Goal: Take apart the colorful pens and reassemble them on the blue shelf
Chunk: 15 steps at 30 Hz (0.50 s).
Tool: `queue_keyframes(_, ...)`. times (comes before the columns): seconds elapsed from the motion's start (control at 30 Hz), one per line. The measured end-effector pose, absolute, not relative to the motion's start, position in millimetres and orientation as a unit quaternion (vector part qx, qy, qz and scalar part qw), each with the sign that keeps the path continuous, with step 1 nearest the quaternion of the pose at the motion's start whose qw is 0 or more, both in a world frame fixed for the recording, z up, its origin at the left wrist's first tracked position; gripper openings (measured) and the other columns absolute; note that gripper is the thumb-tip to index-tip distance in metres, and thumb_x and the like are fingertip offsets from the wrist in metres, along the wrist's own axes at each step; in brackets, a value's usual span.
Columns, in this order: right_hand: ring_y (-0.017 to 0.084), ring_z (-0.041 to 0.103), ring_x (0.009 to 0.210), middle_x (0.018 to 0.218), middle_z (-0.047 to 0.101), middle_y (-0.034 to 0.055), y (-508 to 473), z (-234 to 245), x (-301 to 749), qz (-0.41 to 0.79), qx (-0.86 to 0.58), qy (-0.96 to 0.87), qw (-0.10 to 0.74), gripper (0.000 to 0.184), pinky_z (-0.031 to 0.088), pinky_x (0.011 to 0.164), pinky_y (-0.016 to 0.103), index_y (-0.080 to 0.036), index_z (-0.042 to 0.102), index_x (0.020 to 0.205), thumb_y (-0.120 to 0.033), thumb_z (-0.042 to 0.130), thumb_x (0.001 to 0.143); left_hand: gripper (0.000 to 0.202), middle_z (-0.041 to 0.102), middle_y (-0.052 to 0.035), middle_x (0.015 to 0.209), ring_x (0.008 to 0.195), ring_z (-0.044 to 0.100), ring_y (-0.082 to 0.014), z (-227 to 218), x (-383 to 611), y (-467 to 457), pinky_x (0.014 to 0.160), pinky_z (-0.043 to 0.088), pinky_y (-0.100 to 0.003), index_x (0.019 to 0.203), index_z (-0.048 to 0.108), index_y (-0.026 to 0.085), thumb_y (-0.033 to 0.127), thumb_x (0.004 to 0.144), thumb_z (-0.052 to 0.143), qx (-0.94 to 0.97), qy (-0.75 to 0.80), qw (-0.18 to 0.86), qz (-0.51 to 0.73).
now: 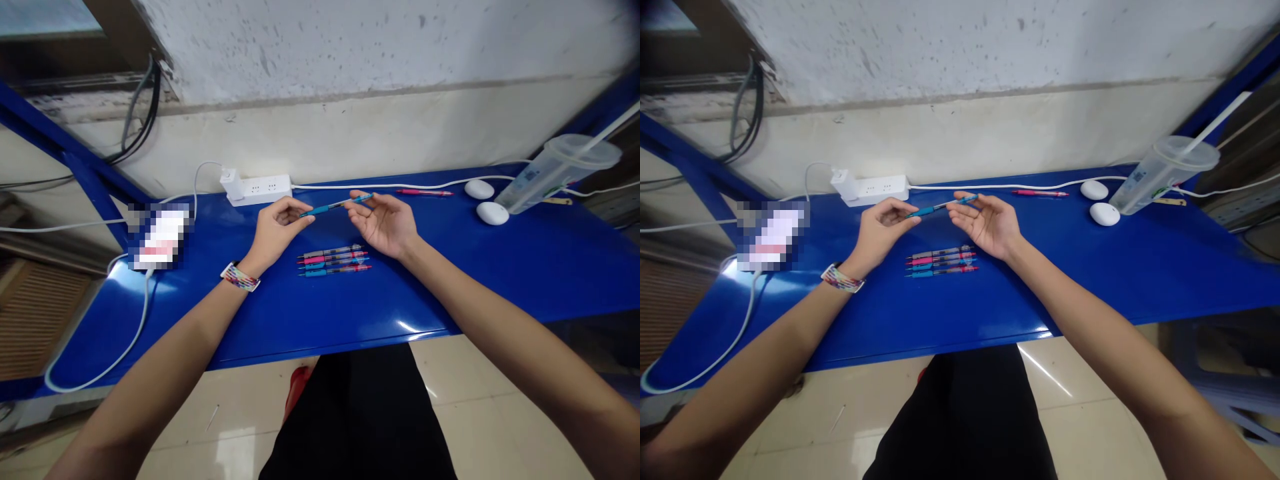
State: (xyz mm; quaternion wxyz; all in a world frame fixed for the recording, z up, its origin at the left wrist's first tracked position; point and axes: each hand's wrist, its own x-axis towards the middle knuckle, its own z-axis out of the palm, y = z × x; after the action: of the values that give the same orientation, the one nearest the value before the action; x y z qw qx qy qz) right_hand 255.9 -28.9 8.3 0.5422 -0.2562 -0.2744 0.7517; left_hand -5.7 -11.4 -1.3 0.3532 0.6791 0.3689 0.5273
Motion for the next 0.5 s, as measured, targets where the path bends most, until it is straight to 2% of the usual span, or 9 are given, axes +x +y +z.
queue_keyframes(0.1, 0.022, 0.087, 0.096, 0.107, 0.088, 0.0141, -28.6, 7.1, 256.0, 0.751, -0.257, -0.277, 0.542, 0.041, 0.073, 0.093, 0.032, -0.009, 0.075, 0.131, -0.031, 0.054, 0.103, 0.018, 0.082, -0.0046, 0.09, 0.084, 0.074, -0.0189, -1.8, -5.9, -10.4, 0.083, 0.064, -0.036, 0.096, 0.083, 0.023, 0.028, 0.081, 0.093, 0.675, 0.373, 0.352, 0.531)
queue_keyframes(0.3, 0.018, 0.086, 0.088, 0.095, 0.088, 0.0097, -26.7, 3.6, 255.1, 0.754, -0.237, -0.268, 0.551, 0.028, 0.073, 0.088, 0.027, -0.014, 0.077, 0.117, -0.022, 0.059, 0.097, 0.02, 0.083, -0.0052, 0.092, 0.087, 0.077, -0.0201, -2.9, -5.9, -11.2, 0.085, 0.065, -0.037, 0.098, 0.084, 0.023, 0.031, 0.082, 0.093, 0.678, 0.372, 0.358, 0.523)
queue_keyframes(0.5, 0.018, 0.086, 0.086, 0.093, 0.087, 0.0091, -25.2, 3.1, 255.2, 0.748, -0.251, -0.257, 0.558, 0.028, 0.073, 0.083, 0.025, -0.013, 0.076, 0.118, -0.023, 0.06, 0.097, 0.019, 0.083, -0.0048, 0.091, 0.087, 0.077, -0.0197, -1.9, -6.5, -11.8, 0.085, 0.066, -0.037, 0.099, 0.087, 0.024, 0.029, 0.083, 0.094, 0.68, 0.371, 0.353, 0.524)
